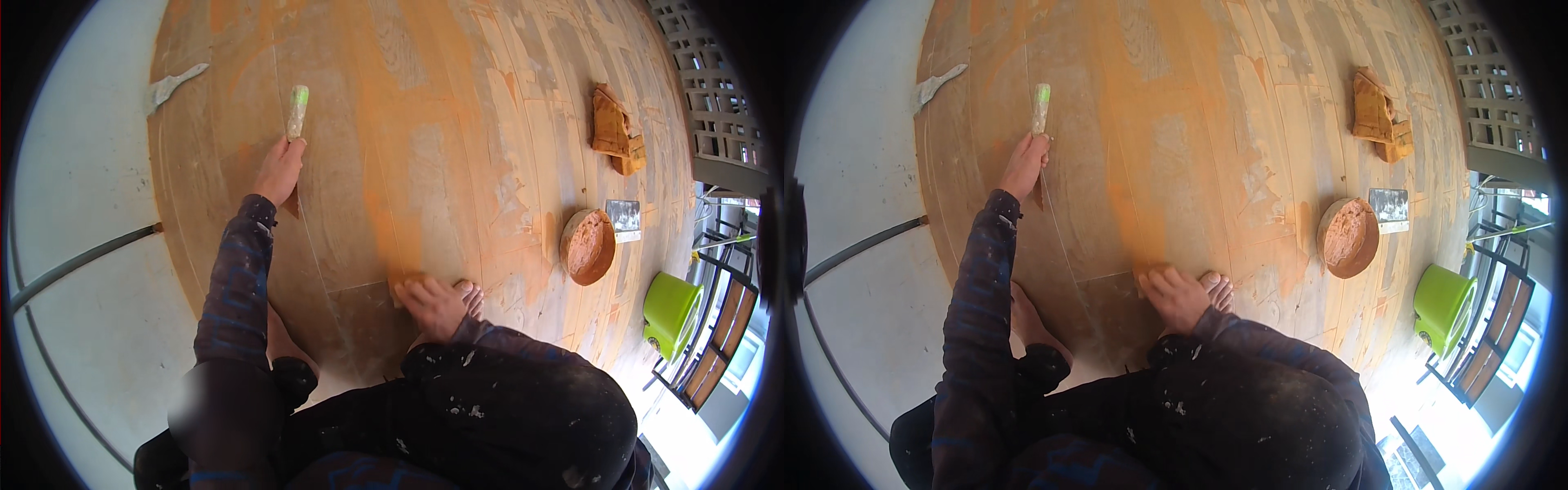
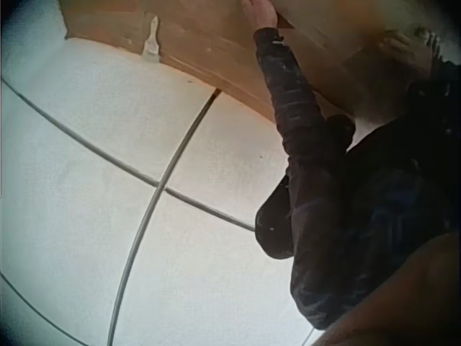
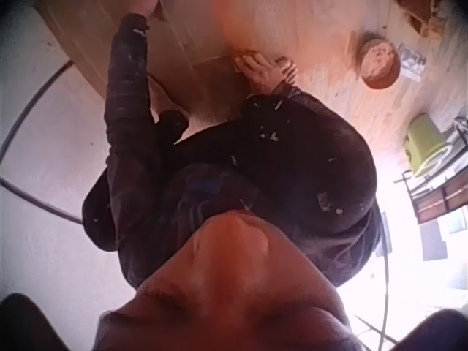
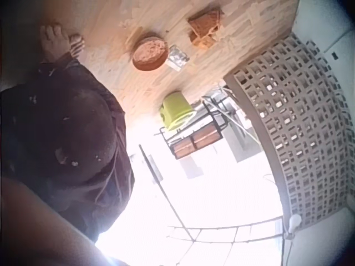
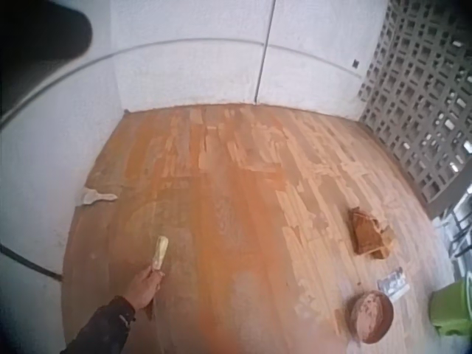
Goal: The person applies a brown paste to the gaps between floor tiles using a small scraper, repeatedly dipping the tool into a bowl of the material and smoothing it over the seams. They also use a brush to apply the paste along the wall edges and wipe excess material from the tile surfaces with a cloth.
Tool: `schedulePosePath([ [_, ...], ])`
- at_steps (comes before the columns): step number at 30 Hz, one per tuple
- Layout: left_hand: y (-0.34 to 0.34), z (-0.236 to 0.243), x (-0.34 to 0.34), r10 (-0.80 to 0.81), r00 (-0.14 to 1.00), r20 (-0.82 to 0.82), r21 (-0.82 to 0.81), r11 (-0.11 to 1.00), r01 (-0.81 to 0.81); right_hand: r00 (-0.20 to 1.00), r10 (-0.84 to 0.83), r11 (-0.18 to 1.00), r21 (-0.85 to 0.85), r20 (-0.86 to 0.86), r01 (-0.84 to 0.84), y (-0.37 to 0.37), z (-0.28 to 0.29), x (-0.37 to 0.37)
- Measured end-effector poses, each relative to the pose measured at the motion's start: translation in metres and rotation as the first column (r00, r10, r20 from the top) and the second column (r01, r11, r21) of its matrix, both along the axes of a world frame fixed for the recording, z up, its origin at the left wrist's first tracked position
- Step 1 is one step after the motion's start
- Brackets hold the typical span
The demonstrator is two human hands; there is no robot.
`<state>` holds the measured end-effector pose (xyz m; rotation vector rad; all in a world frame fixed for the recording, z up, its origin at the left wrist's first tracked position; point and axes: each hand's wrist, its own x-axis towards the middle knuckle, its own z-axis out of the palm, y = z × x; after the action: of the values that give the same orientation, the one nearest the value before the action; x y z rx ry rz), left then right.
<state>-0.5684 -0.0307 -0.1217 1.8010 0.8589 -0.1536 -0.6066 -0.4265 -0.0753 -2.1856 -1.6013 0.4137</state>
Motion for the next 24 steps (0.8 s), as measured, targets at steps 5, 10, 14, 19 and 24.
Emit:
schedulePosePath([
  [5, -0.001, 0.008, -0.005, 0.007, 1.0, 0.003, 0.057, 0.998, -0.007, 0.903, -0.135, 0.99, -0.095, -0.407, 0.105, 0.019, 0.007, 0.019],
  [10, 0.002, 0.011, -0.019, 0.125, 0.992, -0.025, 0.049, 0.991, -0.123, 0.84, -0.251, 0.938, 0.094, -0.48, 0.334, 0.095, 0.02, 0.105],
  [14, 0.011, 0.027, -0.041, 0.195, 0.981, -0.02, 0.387, 0.906, -0.172, 0.874, -0.3, 0.895, 0.202, -0.382, 0.397, 0.175, 0.01, 0.19],
  [19, 0.042, 0.022, -0.052, 0.256, 0.962, -0.09, 0.609, 0.779, -0.151, 0.955, -0.288, 0.886, 0.362, -0.065, 0.291, 0.295, -0.02, 0.303],
  [24, 0.05, 0.028, -0.05, 0.279, 0.96, 0.016, 0.597, 0.768, -0.233, 0.895, -0.365, 0.859, 0.464, 0.255, 0.218, 0.404, -0.037, 0.402],
])
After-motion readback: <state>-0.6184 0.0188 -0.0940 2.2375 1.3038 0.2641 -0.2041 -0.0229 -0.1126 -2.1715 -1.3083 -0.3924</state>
